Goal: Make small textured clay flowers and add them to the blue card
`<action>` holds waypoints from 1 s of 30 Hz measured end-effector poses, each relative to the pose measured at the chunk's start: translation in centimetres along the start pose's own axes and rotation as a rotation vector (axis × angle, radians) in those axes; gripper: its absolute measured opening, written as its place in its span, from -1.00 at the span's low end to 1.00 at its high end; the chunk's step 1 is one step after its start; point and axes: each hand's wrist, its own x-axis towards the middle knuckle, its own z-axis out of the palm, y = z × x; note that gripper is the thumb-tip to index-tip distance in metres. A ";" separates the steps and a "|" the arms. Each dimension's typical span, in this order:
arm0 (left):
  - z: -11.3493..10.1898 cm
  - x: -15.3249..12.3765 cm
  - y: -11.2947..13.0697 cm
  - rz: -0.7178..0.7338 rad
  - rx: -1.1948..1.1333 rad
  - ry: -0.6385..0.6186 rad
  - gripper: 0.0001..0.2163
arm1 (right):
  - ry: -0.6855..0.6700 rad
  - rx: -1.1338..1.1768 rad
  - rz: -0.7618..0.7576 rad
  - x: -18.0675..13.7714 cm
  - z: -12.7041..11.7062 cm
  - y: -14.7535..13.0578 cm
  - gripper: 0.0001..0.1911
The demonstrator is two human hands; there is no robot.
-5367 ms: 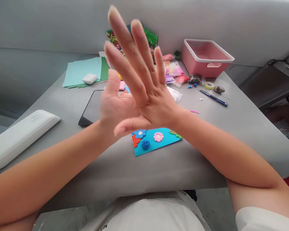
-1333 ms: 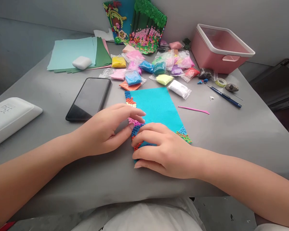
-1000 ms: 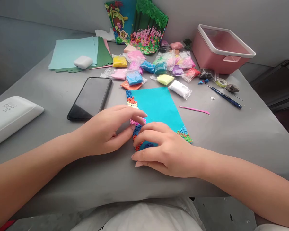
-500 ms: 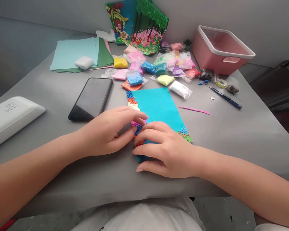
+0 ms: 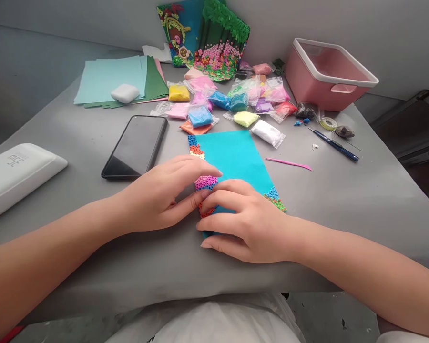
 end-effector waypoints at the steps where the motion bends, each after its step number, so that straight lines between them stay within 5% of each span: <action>1: 0.0 -0.1 0.0 0.005 0.000 -0.008 -0.70 | 0.002 -0.017 0.000 0.0 0.1 0.0 -0.79; 10: 0.7 -0.5 -0.5 0.011 0.018 -0.128 -0.54 | 0.054 -0.136 -0.167 0.2 -0.1 -0.7 -0.92; 15: 0.6 -0.6 -0.6 -0.011 0.022 -0.174 -0.50 | 0.125 0.033 -0.191 0.5 -0.8 -0.8 -0.94; 24: -1.0 0.0 -0.6 -0.196 0.071 -0.301 -0.48 | 0.379 0.227 0.190 0.0 -1.5 1.3 -0.60; 27: -1.3 0.0 -0.8 -0.212 0.119 -0.279 -0.51 | 0.396 0.223 0.157 -0.1 -0.9 1.2 -0.41; 30: -1.2 -0.1 -0.3 -0.206 0.049 -0.120 -0.55 | 0.425 0.147 0.051 0.1 -0.7 0.9 -0.25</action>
